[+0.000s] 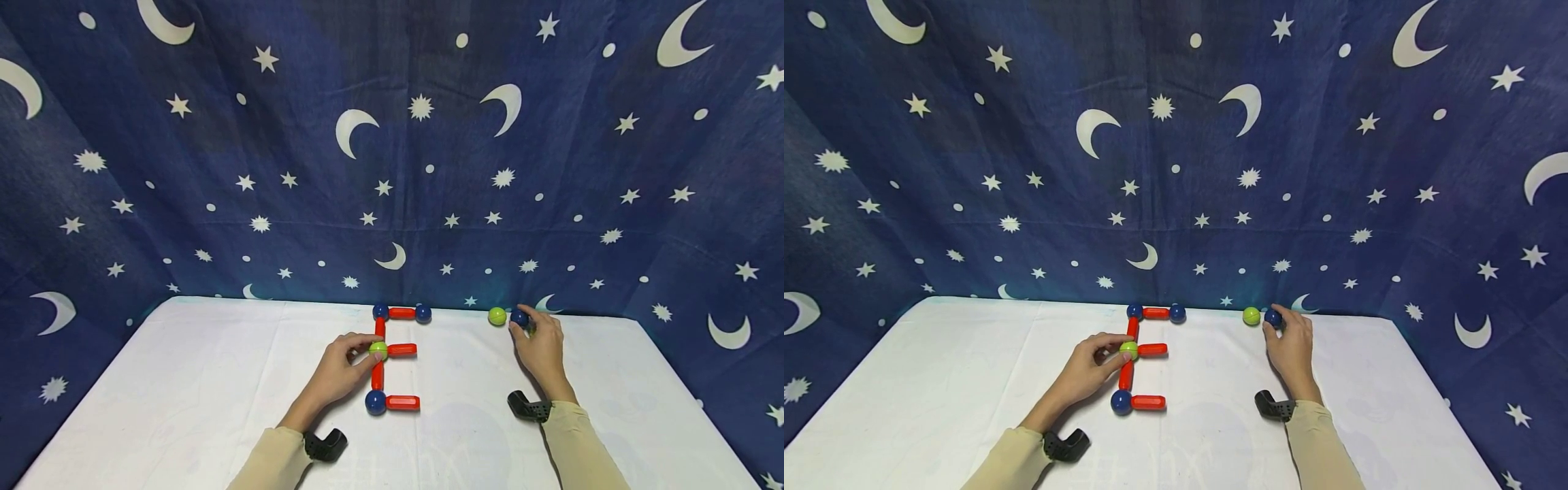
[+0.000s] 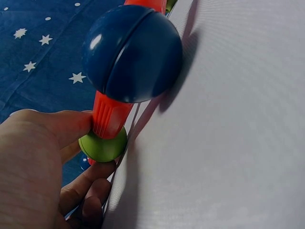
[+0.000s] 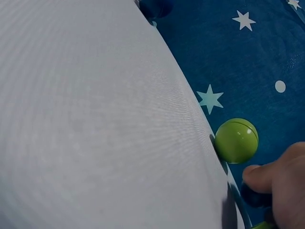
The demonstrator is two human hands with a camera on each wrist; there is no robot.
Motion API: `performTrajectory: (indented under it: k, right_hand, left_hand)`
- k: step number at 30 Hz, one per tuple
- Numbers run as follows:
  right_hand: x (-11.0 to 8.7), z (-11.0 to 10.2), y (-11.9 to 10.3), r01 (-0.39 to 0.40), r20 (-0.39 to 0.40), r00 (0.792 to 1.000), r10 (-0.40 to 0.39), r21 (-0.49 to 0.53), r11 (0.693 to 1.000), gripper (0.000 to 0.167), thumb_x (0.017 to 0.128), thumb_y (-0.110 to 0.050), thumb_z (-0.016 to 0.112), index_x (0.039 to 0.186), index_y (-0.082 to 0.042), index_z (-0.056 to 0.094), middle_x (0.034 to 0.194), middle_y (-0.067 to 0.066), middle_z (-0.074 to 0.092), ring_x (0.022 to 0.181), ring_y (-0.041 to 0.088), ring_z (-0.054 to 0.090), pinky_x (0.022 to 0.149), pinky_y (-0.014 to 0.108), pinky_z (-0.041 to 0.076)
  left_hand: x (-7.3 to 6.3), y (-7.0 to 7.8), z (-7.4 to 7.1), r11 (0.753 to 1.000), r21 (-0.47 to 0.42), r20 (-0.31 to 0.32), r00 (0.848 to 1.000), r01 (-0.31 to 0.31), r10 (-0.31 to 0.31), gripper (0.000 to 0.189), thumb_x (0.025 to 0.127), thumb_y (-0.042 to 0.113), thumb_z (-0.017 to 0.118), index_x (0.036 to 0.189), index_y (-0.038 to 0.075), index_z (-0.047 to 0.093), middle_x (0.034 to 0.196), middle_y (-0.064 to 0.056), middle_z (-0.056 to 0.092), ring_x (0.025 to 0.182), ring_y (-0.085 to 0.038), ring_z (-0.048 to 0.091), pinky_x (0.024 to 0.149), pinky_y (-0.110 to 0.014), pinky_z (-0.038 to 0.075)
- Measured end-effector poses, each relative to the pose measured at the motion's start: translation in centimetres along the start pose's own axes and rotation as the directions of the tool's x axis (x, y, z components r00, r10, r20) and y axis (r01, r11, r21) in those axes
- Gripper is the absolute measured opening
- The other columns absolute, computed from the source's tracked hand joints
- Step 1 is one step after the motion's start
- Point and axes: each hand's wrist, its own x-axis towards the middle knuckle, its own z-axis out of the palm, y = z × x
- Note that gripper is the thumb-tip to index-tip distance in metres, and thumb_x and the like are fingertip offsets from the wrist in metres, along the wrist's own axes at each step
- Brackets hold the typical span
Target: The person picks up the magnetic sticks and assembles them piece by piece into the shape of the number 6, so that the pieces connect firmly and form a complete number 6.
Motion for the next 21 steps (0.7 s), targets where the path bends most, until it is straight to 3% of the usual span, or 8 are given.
performTrajectory:
  k: [6, 13, 21]
  right_hand:
    - [0.1, -0.3, -0.7, -0.005, -0.033, 0.999, 0.007, 0.041, 0.999, 0.039, 0.086, 0.001, 0.075, 0.124, 0.006, 0.066, 0.117, 0.033, 0.063, 0.108, 0.046, 0.051, 0.093, 0.058, 0.035]
    - [0.3, -0.6, -1.6, 0.001, -0.030, 1.000, 0.001, 0.082, 0.997, 0.040, 0.085, 0.001, 0.077, 0.123, 0.006, 0.067, 0.112, 0.030, 0.065, 0.104, 0.043, 0.058, 0.086, 0.051, 0.045]
    - [0.7, -1.1, -3.0, -0.003, 0.069, 0.998, -0.006, 0.139, 0.990, 0.038, 0.088, -0.005, 0.078, 0.124, 0.003, 0.068, 0.117, 0.027, 0.067, 0.104, 0.039, 0.065, 0.087, 0.051, 0.053]
  left_hand:
    - [0.0, 0.0, 0.0, 1.000, 0.002, 0.002, 1.000, 0.006, -0.006, 0.027, 0.093, 0.022, 0.075, 0.120, 0.021, 0.075, 0.103, 0.010, 0.067, 0.094, -0.014, 0.055, 0.085, -0.037, 0.049]
    - [-0.1, 0.0, 0.0, 1.000, 0.002, 0.003, 1.000, 0.001, -0.001, 0.027, 0.093, 0.023, 0.074, 0.120, 0.021, 0.075, 0.103, 0.011, 0.068, 0.094, -0.013, 0.055, 0.085, -0.037, 0.048]
    - [-0.1, -0.1, 0.0, 1.000, 0.002, 0.000, 1.000, 0.000, 0.000, 0.027, 0.094, 0.023, 0.074, 0.120, 0.021, 0.075, 0.103, 0.011, 0.068, 0.094, -0.013, 0.055, 0.086, -0.036, 0.048]
